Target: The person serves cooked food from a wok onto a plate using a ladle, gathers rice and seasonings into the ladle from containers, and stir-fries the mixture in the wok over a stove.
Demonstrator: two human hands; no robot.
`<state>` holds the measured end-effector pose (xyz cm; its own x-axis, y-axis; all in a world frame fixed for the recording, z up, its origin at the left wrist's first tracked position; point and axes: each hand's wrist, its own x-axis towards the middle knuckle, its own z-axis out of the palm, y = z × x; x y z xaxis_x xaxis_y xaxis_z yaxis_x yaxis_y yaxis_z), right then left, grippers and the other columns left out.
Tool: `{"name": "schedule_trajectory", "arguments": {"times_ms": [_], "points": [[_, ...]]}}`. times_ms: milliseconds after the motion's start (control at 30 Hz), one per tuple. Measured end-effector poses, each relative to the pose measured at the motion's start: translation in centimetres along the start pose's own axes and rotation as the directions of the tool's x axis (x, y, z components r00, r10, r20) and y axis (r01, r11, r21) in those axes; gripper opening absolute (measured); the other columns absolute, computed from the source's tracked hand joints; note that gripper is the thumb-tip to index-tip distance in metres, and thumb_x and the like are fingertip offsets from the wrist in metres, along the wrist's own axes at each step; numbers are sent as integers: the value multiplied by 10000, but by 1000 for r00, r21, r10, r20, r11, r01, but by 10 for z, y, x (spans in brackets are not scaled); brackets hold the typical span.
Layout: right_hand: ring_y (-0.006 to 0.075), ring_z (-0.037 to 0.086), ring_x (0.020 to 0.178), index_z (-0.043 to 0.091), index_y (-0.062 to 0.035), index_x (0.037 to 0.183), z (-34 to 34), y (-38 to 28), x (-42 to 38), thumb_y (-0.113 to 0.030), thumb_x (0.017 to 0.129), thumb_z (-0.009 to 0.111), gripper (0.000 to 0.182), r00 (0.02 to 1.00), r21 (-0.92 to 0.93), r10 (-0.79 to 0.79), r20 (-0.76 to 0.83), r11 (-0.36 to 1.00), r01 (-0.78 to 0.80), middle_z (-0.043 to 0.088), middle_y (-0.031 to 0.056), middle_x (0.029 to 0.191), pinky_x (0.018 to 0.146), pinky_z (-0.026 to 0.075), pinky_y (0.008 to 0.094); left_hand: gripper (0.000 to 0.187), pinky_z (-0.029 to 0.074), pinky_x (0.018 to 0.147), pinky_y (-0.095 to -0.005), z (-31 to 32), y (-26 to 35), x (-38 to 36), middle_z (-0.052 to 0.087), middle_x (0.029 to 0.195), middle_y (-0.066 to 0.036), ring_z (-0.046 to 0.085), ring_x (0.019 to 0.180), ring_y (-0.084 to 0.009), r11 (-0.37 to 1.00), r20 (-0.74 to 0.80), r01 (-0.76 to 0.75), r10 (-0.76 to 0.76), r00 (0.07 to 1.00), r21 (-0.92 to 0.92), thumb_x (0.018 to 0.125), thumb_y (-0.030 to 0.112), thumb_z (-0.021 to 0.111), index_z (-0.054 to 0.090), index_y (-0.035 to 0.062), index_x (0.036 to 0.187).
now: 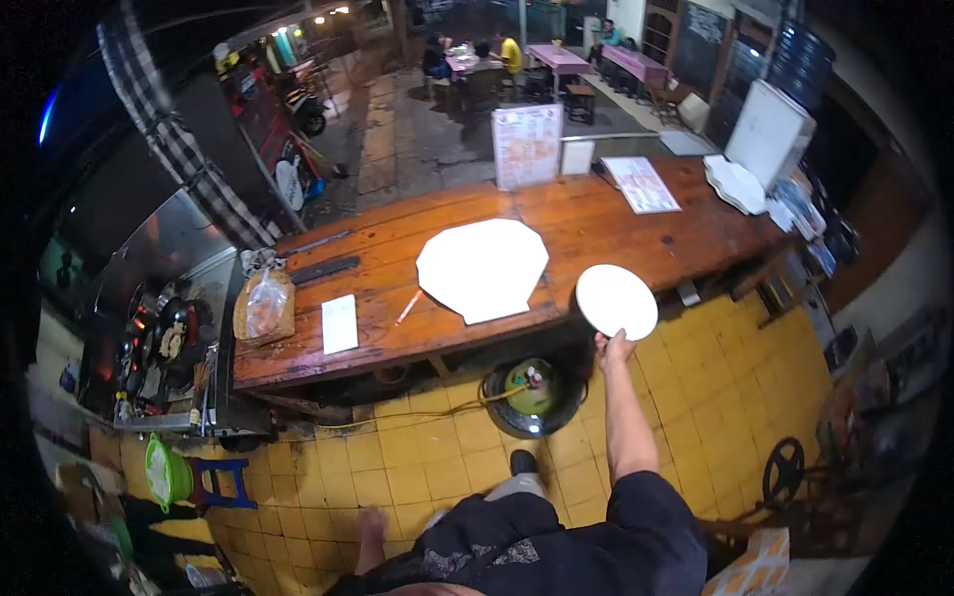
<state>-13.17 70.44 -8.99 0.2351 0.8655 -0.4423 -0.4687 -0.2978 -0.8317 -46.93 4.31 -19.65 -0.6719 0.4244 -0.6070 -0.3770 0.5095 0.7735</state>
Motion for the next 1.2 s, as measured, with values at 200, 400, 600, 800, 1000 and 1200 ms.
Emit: {"name": "schedule_trajectory", "arguments": {"times_ms": [200,400,600,800,1000,1200], "points": [[300,636,929,381,79,1266,53,9,102,-310,1007,372,468,964,201,215,154,949,-244,578,231,1059,743,587,348,96,497,627,-328,-16,-98,-114,613,911,-53,602,798,-183,874,-158,429,-468,869,-228,889,187,564,608,106,860],[118,451,601,485,-128,840,60,107,-1,-312,961,503,222,942,-142,15,335,989,34,466,0,699,613,494,296,131,516,673,-373,4,-186,-170,633,952,-69,626,847,-222,805,-85,335,-427,900,-489,879,236,598,624,124,940],[262,594,517,596,-4,1030,18,289,-214,-111,881,524,197,735,-909,656,174,394,-137,626,138,741,410,477,378,261,499,525,-345,-76,-203,-81,640,826,-66,629,657,-223,734,-173,332,-518,838,-592,854,289,623,645,41,931],[175,659,732,577,52,1112,172,402,-474,-185,948,523,293,-5,-474,738,675,439,763,668,129,910,652,518,306,323,484,564,-294,-233,-104,-18,635,904,-70,624,680,-177,814,-467,15,-348,813,-580,884,259,594,573,37,1117],[125,615,708,603,-1,1055,386,433,-692,-105,903,576,186,-450,0,435,780,718,696,646,78,880,633,491,295,345,496,697,-303,-378,13,36,625,1054,-81,631,831,-187,786,-524,-188,-195,829,-589,917,263,578,537,42,1178],[244,642,835,579,8,1141,631,536,-806,-163,881,613,313,-321,226,39,946,629,744,640,174,1031,749,498,341,375,496,706,-300,-520,34,91,643,1052,-91,639,843,-189,775,-540,-181,-233,809,-605,909,260,589,539,9,1183]]}}
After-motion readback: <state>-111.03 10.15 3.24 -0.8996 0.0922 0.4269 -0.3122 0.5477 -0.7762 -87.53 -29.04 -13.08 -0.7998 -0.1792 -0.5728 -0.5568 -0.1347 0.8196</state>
